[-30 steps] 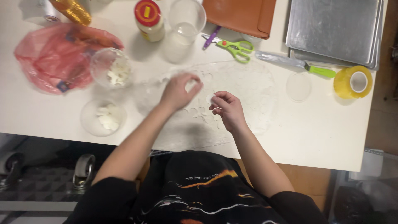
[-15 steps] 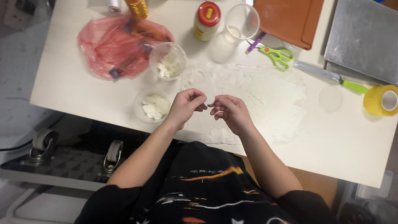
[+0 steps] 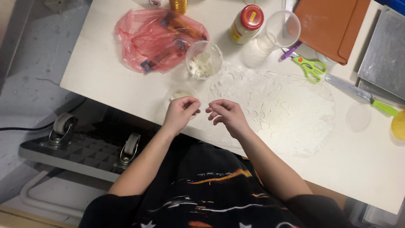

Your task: The person picks small round dough pieces from a plastic-covered tray and places them into a clear bowl, then folds the plastic wrap back over the remaining dough pieces on the tray. They carry the covered tray to a freezer, set it inside, and then wash their hands at the sink.

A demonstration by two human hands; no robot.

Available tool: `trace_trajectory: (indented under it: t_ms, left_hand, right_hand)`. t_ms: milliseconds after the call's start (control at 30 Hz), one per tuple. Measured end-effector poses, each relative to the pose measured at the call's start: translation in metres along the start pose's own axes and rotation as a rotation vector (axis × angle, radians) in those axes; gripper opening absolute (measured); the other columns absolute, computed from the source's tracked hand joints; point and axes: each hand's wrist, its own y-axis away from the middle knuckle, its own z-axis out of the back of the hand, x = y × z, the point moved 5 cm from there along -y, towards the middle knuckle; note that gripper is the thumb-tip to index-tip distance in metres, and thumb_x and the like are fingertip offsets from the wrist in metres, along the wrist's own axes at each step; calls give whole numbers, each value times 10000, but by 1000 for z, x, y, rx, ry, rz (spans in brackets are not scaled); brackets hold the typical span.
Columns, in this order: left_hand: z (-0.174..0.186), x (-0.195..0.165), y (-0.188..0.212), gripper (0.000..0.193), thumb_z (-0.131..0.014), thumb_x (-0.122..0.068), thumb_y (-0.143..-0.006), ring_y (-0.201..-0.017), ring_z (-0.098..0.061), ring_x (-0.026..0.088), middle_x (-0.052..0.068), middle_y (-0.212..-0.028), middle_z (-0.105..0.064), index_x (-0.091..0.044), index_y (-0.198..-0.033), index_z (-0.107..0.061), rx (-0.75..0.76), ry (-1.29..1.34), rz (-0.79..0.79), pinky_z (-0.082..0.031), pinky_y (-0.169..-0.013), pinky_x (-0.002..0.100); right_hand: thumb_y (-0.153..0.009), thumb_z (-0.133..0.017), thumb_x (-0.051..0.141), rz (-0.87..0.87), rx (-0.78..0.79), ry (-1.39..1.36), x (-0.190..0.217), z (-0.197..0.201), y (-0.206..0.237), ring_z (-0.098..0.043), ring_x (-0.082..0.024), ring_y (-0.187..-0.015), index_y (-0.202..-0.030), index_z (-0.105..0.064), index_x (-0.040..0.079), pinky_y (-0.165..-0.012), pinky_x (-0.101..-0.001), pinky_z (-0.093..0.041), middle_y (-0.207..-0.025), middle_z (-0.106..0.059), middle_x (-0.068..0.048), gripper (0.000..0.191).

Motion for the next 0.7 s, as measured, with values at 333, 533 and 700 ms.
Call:
trace_trajectory:
  t_ms: [333,533,700]
  left_hand:
    - [9,-26,6,235,-740,-283,-883,-968,-689,289,57,-1046,-737,-122,-1050,-777,-112,-1226,-329,-557,-788,431]
    - [-51,-11,17,278,-747,-310,-875,-1035,-677,259,41,-1111,-741,-116,-1073,-766,65,-1066,-335,-553,-863,388]
    - [-131,51,-19,600,-782,-343,-874,-1377,-420,399,225,-1500,-475,-63,-1369,-590,94,-881,-274,-393,-1108,470]
  right_hand:
    - [-975,-666,198,49,-384,-27,-11,106,33,-689,-168,-757,-1121,-675,-20,-623,-293,-551,-987,-737,-126,263]
    - [-986,-653,205,4,-700,-157,-38,216,112,-673,-165,-762,-1128,-658,-8,-624,-280,-514,-988,-721,-114,256]
    - [-980,-647,204,-29,-761,-151,-70,270,142,-672,-154,-768,-1120,-666,11,-629,-277,-521,-998,-725,-99,239]
